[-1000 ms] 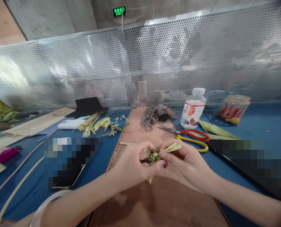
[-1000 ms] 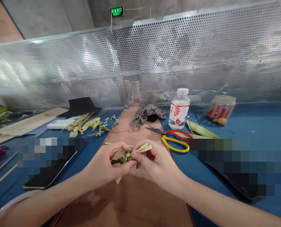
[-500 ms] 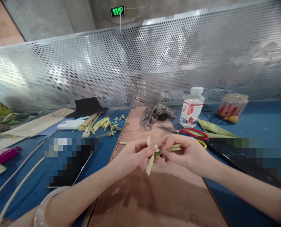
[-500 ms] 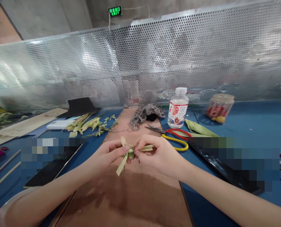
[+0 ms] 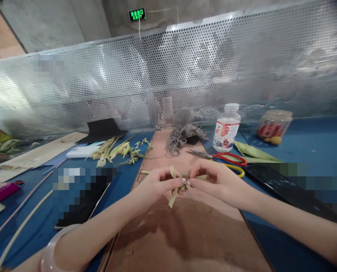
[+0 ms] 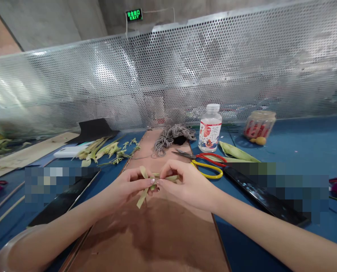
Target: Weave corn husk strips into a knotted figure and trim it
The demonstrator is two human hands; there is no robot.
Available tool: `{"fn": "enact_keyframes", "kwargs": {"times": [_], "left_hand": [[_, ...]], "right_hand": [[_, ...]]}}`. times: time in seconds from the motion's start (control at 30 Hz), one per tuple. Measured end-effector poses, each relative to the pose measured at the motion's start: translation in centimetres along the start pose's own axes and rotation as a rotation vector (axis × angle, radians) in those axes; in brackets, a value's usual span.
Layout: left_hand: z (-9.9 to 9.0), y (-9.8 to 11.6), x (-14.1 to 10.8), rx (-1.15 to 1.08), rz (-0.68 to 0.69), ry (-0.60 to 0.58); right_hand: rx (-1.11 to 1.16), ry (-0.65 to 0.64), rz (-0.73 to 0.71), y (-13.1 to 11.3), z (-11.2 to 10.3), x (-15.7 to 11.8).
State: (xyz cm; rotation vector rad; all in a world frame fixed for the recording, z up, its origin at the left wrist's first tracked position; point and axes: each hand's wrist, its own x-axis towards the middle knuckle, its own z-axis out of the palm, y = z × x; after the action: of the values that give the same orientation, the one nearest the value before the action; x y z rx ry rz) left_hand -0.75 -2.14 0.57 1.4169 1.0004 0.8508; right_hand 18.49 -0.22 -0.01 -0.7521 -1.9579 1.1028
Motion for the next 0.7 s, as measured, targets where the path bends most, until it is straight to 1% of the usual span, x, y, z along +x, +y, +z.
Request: {"fn": "enact_keyframes", "kwargs": {"times": [0.17, 0.33, 0.43, 0.6, 0.7], "left_hand": [[-0.21, -0.10, 0.05, 0.101, 0.026, 0.005], [-0.38, -0.50, 0.20, 0.152, 0.044, -0.004], [-0.45, -0.65, 0.31, 0.076, 0.031, -0.019], [-0.62, -0.70, 0.33, -0.052, -0.081, -0.093], [-0.63, -0.86, 0.34, -0.082, -0.088, -0.104]], "right_hand": [[-0.057, -0.072, 0.041, 0.13, -0.11, 0.25], [-0.155, -0.053, 0.020, 0.30, 0.00, 0.22], [-0.226, -0.036, -0.009, 0.09, 0.06, 0.04], [-0.325, -0.023, -0.112, 0.15, 0.12, -0.23], [-0.383, -0.016, -0.164, 0.25, 0.18, -0.22]]}}
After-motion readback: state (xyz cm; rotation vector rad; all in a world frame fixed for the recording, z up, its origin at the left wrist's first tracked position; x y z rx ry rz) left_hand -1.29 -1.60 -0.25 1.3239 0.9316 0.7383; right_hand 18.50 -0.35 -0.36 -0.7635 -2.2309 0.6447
